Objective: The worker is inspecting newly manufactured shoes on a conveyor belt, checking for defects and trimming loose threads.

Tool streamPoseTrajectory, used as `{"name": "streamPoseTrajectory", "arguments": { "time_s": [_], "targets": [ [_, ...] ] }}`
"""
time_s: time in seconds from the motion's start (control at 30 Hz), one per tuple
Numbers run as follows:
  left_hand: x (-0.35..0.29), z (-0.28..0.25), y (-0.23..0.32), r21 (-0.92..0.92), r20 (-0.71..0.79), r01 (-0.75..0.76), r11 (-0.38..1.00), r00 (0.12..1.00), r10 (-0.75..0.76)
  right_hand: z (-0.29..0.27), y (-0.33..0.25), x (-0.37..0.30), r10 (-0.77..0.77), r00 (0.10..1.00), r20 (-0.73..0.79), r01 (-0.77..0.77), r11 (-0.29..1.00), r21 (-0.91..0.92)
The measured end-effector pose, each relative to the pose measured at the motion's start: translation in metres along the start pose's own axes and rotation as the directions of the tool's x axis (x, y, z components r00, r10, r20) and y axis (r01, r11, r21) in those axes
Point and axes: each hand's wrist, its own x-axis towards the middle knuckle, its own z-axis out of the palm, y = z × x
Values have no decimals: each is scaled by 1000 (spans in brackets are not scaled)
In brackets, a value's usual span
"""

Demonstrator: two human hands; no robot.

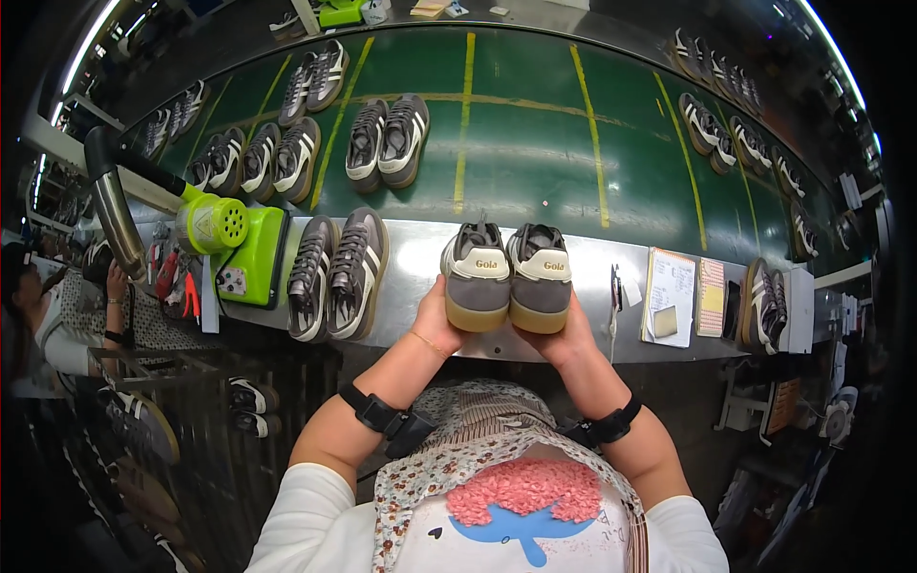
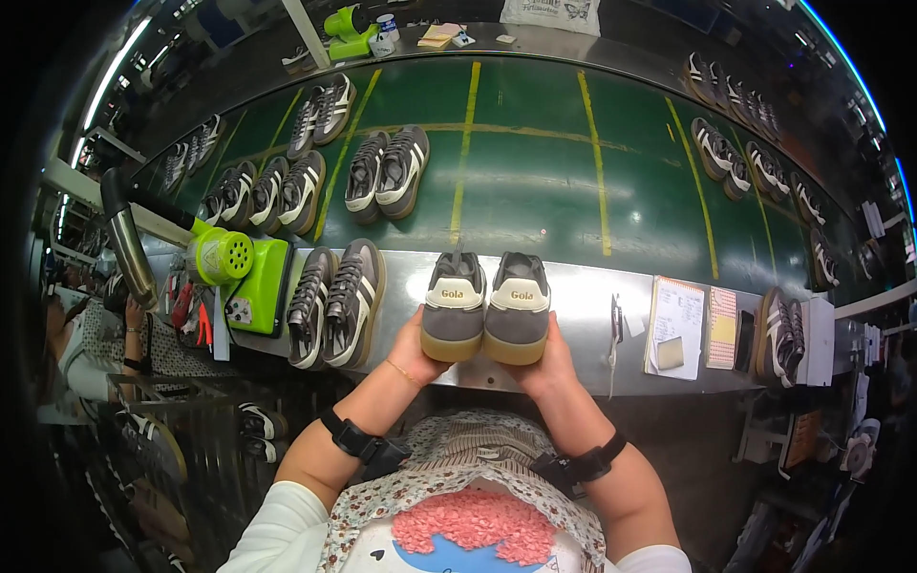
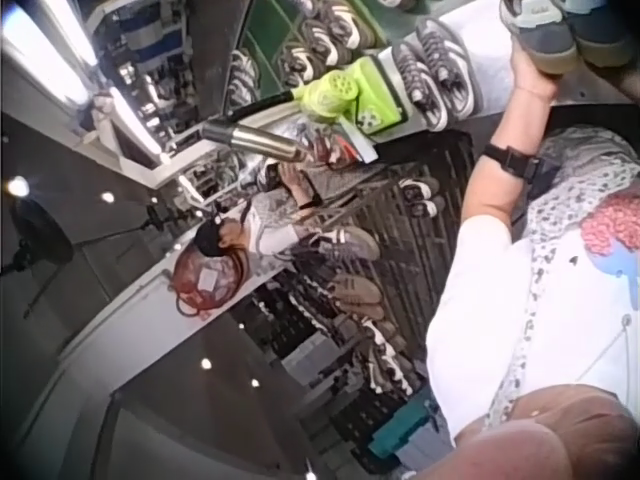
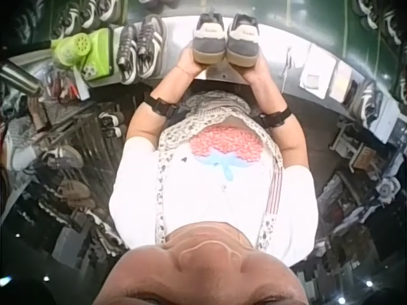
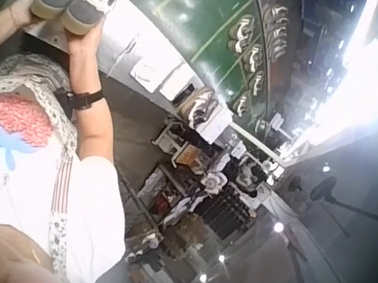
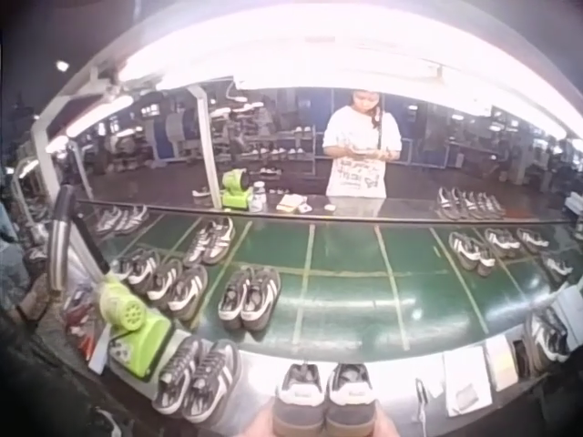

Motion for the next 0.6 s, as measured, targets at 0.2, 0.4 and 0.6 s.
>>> {"name": "streamPoseTrajectory", "arguments": {
  "time_s": [0.2,0.4,0.6],
  "targets": [
    [6,-5,-3,-14,-36,-12,1000,999,11,-14,-3,10,-6,998,56,6,1000,4],
    [42,-60,13,555,-102,-135,821,968,228,-72,-19,43,-292,954,69,260,691,-675],
    [57,-115,3,984,169,-128,-123,885,435,-98,-24,44,-416,897,149,95,-149,-984]
  ]
}}
